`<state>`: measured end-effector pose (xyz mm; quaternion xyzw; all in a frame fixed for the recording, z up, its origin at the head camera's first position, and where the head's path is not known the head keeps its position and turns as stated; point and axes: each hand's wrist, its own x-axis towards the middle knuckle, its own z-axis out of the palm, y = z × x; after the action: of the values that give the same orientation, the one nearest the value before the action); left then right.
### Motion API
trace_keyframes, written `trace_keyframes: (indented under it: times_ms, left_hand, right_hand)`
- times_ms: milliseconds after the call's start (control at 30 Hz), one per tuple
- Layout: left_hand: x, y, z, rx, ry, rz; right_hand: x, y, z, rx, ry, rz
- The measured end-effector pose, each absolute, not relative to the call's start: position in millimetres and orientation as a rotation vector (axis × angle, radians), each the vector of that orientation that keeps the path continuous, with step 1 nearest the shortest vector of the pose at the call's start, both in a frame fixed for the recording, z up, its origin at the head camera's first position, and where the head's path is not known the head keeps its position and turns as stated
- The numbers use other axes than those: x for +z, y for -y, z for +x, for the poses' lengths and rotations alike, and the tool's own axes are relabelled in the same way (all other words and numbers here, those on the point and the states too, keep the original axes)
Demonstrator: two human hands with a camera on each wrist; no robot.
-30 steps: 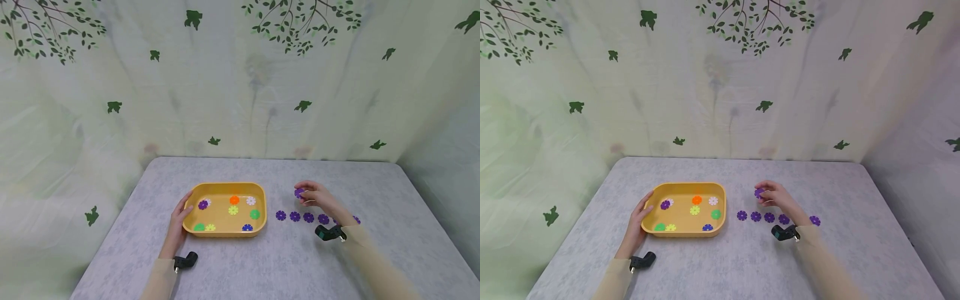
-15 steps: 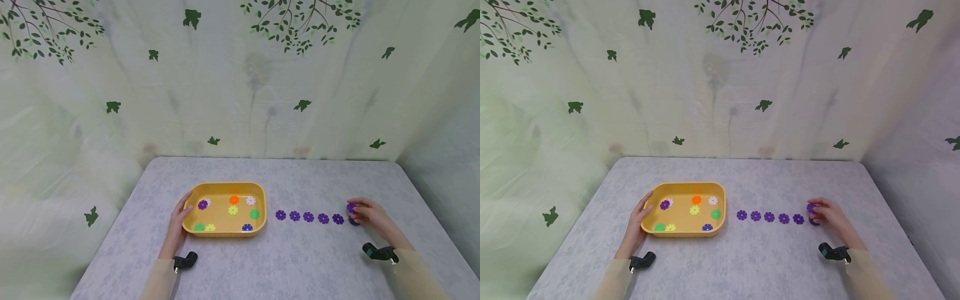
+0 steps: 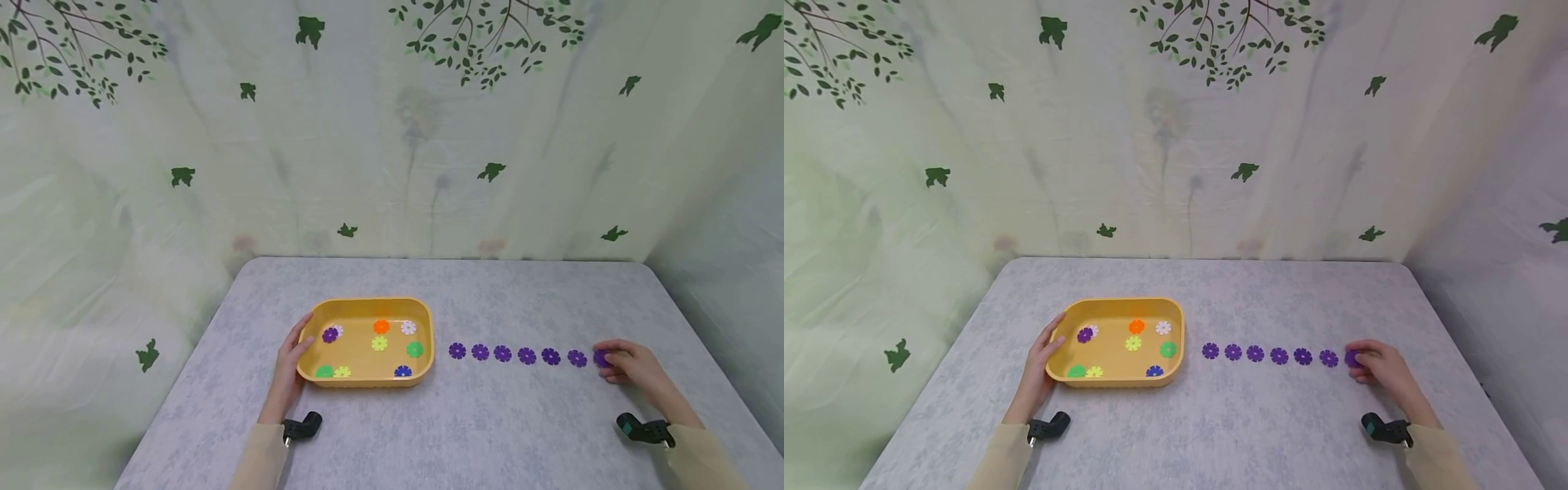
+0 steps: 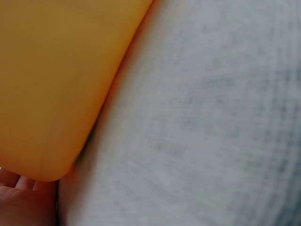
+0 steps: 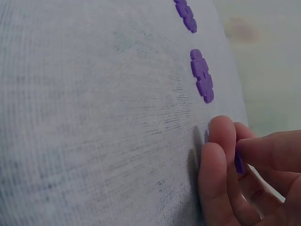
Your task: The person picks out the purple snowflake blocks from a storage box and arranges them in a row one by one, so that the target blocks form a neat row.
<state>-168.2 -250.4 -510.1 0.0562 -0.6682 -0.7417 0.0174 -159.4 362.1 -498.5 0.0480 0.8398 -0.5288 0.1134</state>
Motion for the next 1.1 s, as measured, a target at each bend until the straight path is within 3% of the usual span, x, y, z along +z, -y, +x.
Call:
trace_keyframes:
  times_ms: [300,533,1100]
  left_hand:
    - [-510.5,251.5,-168.4,-2.302,2.082,0.189]
    - [-512.5,252.4,-169.7,-2.307,2.072,0.181]
    - [-511.7,252.6,-168.9,-2.313,2.07,0.156]
  right_hand:
    - [-494.2,-350.7,-163.3,-1.505,-2.569,0.137]
    - [-475.7,-315.0,-180.8,-1.677,-2.433,0.066]
    - [-447.3,-137.4,-221.3,-1.849,-2.074,-0.244]
